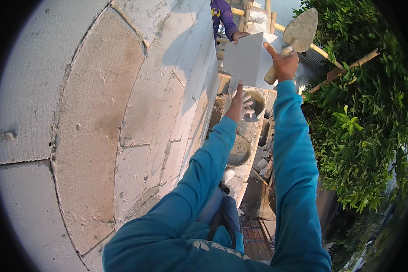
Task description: The person applies mortar to a wall using a trowel, spreads it evenly, and places a rectangular tile onto the mortar. They press the tile into place and tap it with a hammer to secure it.
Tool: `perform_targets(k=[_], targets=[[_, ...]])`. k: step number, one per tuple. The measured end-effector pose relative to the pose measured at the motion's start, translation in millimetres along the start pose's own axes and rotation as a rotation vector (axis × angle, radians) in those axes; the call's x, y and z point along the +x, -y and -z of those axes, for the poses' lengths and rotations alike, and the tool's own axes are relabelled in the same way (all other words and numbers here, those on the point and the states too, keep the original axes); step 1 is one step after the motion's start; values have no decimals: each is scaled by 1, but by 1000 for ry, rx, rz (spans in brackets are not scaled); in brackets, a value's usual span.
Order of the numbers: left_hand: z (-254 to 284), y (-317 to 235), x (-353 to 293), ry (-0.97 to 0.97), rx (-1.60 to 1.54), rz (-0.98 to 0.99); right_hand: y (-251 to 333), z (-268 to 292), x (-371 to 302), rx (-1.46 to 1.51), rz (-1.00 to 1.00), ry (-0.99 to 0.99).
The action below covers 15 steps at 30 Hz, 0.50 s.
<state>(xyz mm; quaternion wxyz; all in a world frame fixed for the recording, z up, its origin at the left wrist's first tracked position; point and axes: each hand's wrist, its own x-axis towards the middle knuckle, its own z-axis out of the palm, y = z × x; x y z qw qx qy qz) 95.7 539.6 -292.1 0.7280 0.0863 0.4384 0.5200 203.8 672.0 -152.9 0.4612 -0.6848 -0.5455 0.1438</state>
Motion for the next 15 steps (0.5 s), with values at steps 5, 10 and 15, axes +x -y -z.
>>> perform_targets(k=[5,10,15], targets=[[-61,26,47,83,-589,-77,-23,-13,-13,-98,-40,-17],[-20,12,54,76,-829,-221,-28,-18,-38,342,-102,94],[0,-38,2,52,-715,-122,-89,4,-52,865,-572,347]])
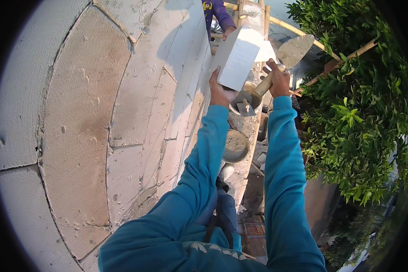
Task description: The person applies mortar to a wall using a trowel, spreads it evenly, and places a rectangular tile onto the mortar. They press the tile into place and tap it with a hammer to secure it.
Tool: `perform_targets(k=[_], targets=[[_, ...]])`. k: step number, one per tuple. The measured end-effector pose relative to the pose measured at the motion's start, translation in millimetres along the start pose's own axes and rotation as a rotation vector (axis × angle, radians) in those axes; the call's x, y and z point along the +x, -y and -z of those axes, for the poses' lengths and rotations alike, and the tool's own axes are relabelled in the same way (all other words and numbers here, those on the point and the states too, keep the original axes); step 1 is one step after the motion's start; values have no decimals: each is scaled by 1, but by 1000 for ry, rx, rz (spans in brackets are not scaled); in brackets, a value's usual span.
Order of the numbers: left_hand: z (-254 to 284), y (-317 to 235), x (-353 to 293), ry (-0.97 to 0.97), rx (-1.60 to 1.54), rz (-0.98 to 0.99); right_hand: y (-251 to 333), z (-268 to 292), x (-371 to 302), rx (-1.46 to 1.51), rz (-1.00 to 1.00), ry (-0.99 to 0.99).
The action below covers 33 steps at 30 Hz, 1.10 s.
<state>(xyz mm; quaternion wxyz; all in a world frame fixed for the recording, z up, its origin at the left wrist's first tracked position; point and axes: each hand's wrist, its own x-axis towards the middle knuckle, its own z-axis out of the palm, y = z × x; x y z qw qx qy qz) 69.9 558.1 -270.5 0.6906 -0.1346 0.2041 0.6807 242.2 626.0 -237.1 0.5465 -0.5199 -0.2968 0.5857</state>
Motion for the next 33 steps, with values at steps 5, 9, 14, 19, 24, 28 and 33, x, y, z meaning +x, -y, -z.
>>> perform_targets(k=[5,9,14,19,24,28,33], targets=[[-23,13,-87,-207,246,-5,-102,21,-18,412,-337,251],[16,1,-148,-407,272,22,-144,11,-125,495,-538,173],[47,15,-188,-593,222,65,-194,54,-196,514,-613,116],[71,1,-234,-657,66,132,-170,69,-254,411,-698,71],[111,-15,-281,-724,51,237,-169,116,-256,265,-638,84],[106,-15,-316,-743,165,360,-187,169,-248,177,-766,98],[87,-21,-352,-710,350,411,-192,184,-259,69,-996,199]])
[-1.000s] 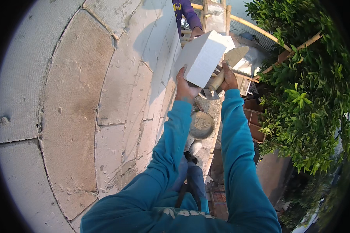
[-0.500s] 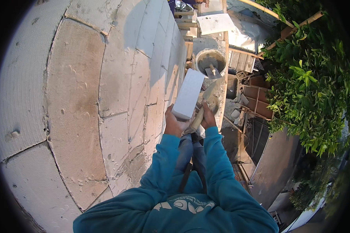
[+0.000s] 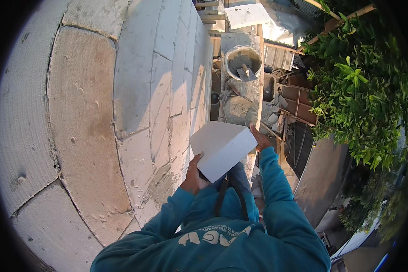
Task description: The person applies mortar to a wall using a trowel, spreads it evenly, and places a rectangular tile onto the mortar. They press the tile into place and tap it with a hammer to secure it.
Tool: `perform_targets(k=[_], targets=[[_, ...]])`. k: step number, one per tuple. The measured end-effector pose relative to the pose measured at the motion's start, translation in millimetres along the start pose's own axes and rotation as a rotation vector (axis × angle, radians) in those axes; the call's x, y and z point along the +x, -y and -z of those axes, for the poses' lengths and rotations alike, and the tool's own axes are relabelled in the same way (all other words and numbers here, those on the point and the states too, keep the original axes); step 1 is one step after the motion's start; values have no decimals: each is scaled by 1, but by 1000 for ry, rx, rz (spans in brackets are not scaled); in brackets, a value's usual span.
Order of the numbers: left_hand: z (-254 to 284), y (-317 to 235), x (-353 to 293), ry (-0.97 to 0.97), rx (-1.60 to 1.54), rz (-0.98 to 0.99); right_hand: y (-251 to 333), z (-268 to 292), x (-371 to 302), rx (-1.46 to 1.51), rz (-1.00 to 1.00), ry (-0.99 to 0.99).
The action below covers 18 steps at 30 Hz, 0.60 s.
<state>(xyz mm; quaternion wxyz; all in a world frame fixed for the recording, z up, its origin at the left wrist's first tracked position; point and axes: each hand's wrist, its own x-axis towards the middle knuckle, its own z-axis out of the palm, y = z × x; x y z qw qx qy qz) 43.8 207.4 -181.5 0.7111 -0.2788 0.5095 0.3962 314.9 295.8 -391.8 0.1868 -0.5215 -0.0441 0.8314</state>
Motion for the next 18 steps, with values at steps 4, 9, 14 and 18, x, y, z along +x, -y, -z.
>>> perform_targets(k=[4,9,14,18], targets=[[-5,1,-27,-150,122,98,-11,-12,-20,-271,-165,19],[12,0,-40,-142,382,-14,-33,-30,-48,-283,-271,48],[12,-19,-59,-162,523,13,-43,-52,-96,-234,-156,-72],[16,-17,-70,-140,609,43,-80,-58,-143,13,-58,-108]])
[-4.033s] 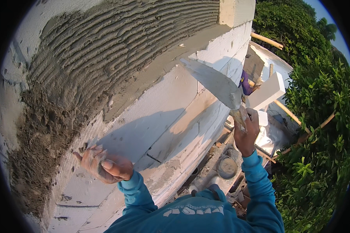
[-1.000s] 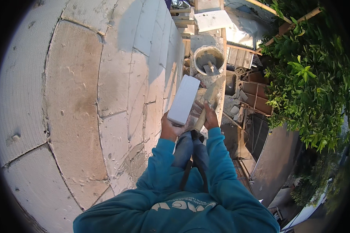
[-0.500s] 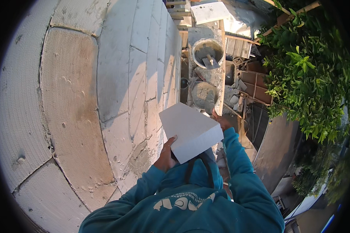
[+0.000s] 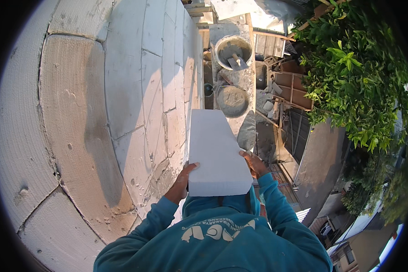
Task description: The person applies mortar to a wall using a trowel, spreads it evenly, and places a rectangular tile onto the mortar. They press the tile into place and tap it with a hammer to secure it.
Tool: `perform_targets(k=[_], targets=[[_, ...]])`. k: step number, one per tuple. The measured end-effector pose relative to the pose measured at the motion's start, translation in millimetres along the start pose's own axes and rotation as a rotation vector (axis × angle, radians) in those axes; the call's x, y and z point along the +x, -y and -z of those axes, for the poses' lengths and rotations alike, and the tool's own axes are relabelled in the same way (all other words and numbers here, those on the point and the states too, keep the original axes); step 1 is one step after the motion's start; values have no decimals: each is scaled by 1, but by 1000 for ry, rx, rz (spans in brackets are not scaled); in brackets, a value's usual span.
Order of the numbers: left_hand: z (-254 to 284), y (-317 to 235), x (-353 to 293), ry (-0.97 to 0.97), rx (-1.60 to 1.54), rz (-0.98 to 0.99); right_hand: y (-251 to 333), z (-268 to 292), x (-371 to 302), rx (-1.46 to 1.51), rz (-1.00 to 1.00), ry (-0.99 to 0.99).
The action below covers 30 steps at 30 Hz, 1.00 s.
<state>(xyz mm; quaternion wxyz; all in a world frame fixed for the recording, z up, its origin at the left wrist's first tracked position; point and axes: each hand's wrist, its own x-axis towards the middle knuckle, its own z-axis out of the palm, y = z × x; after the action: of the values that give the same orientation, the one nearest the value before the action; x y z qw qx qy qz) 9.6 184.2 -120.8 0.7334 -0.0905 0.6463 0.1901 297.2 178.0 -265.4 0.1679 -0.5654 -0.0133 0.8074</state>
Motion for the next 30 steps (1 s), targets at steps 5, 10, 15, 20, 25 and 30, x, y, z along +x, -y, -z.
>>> perform_targets(k=[5,10,15,20,25,30], targets=[[-11,31,4,124,125,-43,-48,27,-54,145,57,-160],[-28,62,55,277,217,44,-95,60,-76,235,154,-354],[-60,77,124,234,433,200,-137,127,-35,250,119,-392],[-69,103,219,230,441,141,-173,180,45,379,216,-355],[-51,123,285,256,514,-27,-197,206,96,353,266,-341],[-58,108,302,241,501,37,-184,188,114,455,162,-408]])
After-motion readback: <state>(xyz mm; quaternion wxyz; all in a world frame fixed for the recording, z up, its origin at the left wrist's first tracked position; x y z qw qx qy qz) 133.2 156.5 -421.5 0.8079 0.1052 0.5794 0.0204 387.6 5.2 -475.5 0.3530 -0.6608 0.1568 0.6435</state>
